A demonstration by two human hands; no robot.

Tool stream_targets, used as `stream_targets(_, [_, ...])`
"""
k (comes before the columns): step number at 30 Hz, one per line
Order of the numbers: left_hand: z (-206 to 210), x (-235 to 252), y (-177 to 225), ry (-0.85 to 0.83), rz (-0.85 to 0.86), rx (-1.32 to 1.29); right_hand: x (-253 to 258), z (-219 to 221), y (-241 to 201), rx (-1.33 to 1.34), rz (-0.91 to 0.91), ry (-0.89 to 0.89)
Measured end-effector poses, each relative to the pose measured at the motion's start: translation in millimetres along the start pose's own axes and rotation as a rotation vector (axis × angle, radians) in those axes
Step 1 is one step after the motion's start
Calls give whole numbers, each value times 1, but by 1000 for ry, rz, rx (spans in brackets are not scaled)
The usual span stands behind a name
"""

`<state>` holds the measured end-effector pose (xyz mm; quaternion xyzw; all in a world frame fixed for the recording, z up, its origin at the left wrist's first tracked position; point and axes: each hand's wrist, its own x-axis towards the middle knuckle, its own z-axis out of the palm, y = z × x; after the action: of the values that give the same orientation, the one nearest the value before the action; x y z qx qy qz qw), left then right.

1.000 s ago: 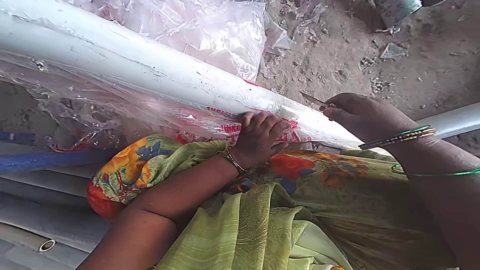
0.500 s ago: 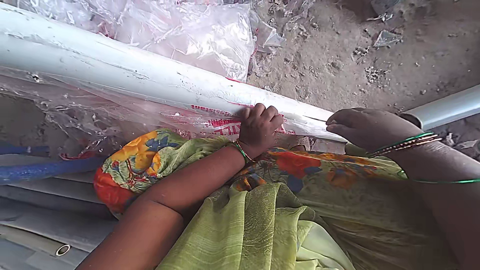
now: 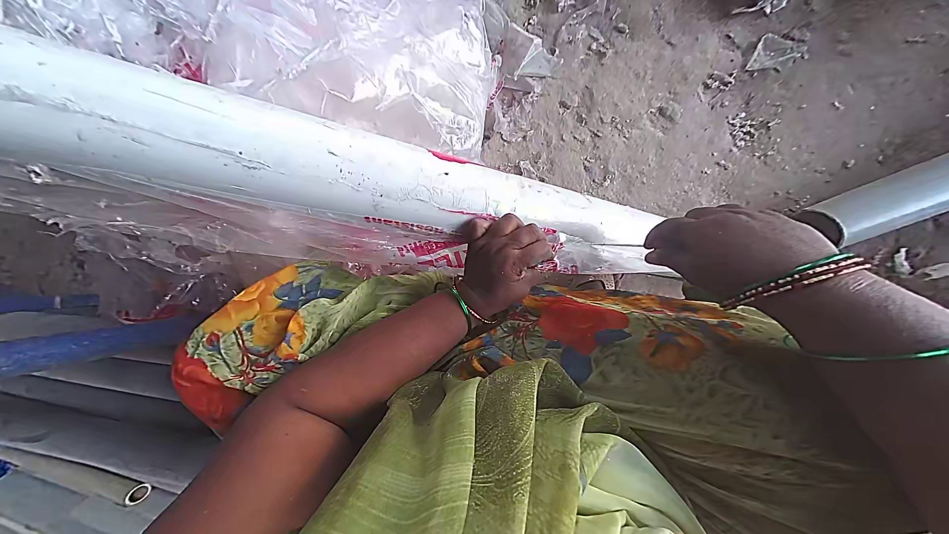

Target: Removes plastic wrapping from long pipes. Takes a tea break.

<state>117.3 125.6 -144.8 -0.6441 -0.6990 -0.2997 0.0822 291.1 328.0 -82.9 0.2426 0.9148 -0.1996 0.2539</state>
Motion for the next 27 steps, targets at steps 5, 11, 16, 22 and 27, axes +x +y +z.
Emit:
stream_targets(5, [-2,-1,1,-2,2,-25,5,0,2,83,-7,-29])
stream_targets(11, [-2,0,1,9,9,-36,13,10,9,277,-23,-13])
stream_targets(16, [-2,0,1,12,13,-24,16,12,-1,440,18,-60])
stream_targets(22, [0,0,0,30,22,-35,16,21,-5,550,92,-31])
stream_targets(27, [1,1,-1,27,24,-23,16,31,-5,578,51,28])
